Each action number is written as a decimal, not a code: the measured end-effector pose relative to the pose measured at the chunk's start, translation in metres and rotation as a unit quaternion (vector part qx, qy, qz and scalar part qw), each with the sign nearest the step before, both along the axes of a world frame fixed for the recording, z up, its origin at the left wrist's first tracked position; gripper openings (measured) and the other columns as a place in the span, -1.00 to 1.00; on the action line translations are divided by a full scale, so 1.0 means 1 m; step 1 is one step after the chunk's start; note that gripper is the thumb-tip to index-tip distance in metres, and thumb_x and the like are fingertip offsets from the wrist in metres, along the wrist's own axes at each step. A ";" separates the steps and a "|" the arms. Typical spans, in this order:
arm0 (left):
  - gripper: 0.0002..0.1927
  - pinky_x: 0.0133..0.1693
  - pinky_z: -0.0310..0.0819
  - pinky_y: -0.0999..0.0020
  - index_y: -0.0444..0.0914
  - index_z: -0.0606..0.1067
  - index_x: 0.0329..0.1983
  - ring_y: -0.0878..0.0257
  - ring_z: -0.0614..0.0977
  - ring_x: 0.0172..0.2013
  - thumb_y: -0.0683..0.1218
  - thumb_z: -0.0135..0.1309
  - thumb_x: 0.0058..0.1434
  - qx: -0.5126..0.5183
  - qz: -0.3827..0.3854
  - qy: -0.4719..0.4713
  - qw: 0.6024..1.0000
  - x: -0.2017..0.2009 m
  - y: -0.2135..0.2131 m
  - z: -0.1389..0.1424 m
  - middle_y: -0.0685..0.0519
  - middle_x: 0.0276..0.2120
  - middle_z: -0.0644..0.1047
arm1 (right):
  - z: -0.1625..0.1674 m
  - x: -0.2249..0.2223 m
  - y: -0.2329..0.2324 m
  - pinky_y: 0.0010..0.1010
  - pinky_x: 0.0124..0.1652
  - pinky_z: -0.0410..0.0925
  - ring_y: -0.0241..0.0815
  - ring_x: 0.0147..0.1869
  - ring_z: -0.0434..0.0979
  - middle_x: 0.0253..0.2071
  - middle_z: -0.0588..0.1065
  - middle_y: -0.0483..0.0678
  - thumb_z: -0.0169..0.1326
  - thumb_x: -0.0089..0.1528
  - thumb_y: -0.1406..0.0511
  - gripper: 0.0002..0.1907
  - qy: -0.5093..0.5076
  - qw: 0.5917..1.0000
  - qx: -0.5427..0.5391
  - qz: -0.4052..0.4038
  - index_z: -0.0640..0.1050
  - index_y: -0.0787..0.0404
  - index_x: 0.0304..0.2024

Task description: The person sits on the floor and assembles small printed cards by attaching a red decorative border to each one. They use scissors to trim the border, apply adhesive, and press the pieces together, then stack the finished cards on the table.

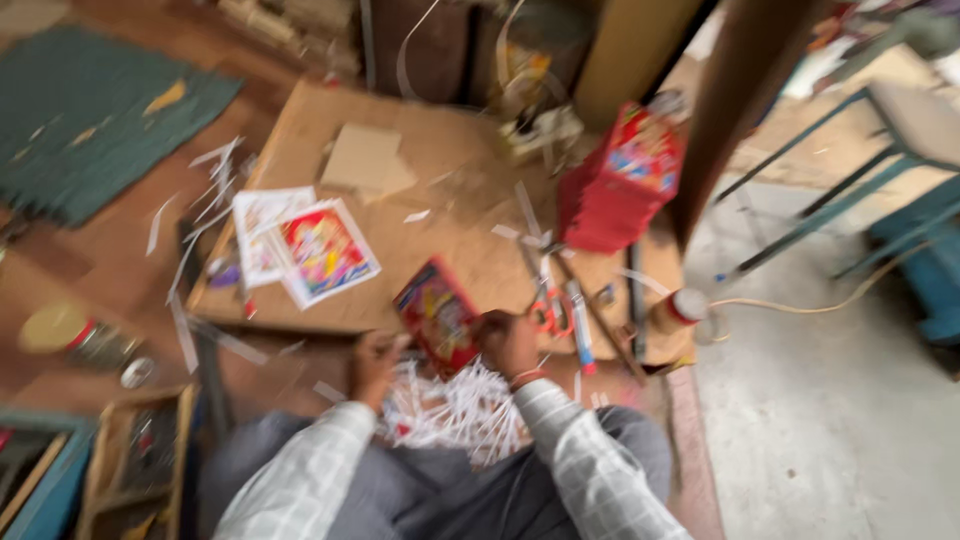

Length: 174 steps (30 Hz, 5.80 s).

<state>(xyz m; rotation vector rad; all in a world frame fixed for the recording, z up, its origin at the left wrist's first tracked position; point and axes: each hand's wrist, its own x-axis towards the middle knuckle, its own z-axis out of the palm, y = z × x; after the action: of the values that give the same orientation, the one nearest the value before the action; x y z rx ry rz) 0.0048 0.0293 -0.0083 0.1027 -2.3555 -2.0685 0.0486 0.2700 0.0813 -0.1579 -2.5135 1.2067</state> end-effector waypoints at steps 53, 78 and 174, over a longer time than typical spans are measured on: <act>-0.68 -0.37 0.51 -0.05 -0.31 0.46 -0.09 -0.19 0.63 -0.41 -0.26 0.12 0.04 -0.411 -0.212 0.152 0.873 0.100 0.046 0.049 -0.29 -0.12 0.42 | -0.120 0.000 -0.030 -0.47 -0.32 0.36 -0.27 -0.33 0.51 -0.29 0.61 -0.06 0.15 0.26 0.37 -0.82 -0.152 0.780 -0.604 -0.059 0.64 0.35 -0.14; -0.87 -0.18 0.48 -0.03 -0.36 0.49 -0.32 -0.19 0.62 -0.22 -0.22 0.16 0.09 -0.234 -0.094 0.062 0.966 0.002 -0.047 0.000 -0.21 -0.35 0.59 | -0.127 0.003 -0.027 -0.33 -0.18 0.47 -0.10 -0.22 0.59 -0.26 0.52 0.01 0.15 0.28 0.35 -0.81 -0.163 0.796 -0.565 -0.143 0.57 0.34 -0.10; -0.81 -0.52 0.36 0.43 -0.40 0.66 -0.34 0.35 0.53 -0.57 -0.14 0.30 0.10 0.106 -0.122 -0.172 0.972 -0.014 -0.002 -0.009 0.00 -0.52 0.61 | -0.005 -0.038 0.063 -0.23 -0.56 0.20 -0.05 -0.55 0.51 -0.56 0.52 0.07 0.22 0.17 0.07 -0.60 -0.321 0.902 -0.213 -0.192 0.62 0.32 -0.43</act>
<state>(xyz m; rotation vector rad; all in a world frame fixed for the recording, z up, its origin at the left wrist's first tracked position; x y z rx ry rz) -0.0093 0.0271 -0.0171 0.1967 -2.4230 -2.6105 0.0103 0.3335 0.0762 -1.2872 -2.4622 1.7015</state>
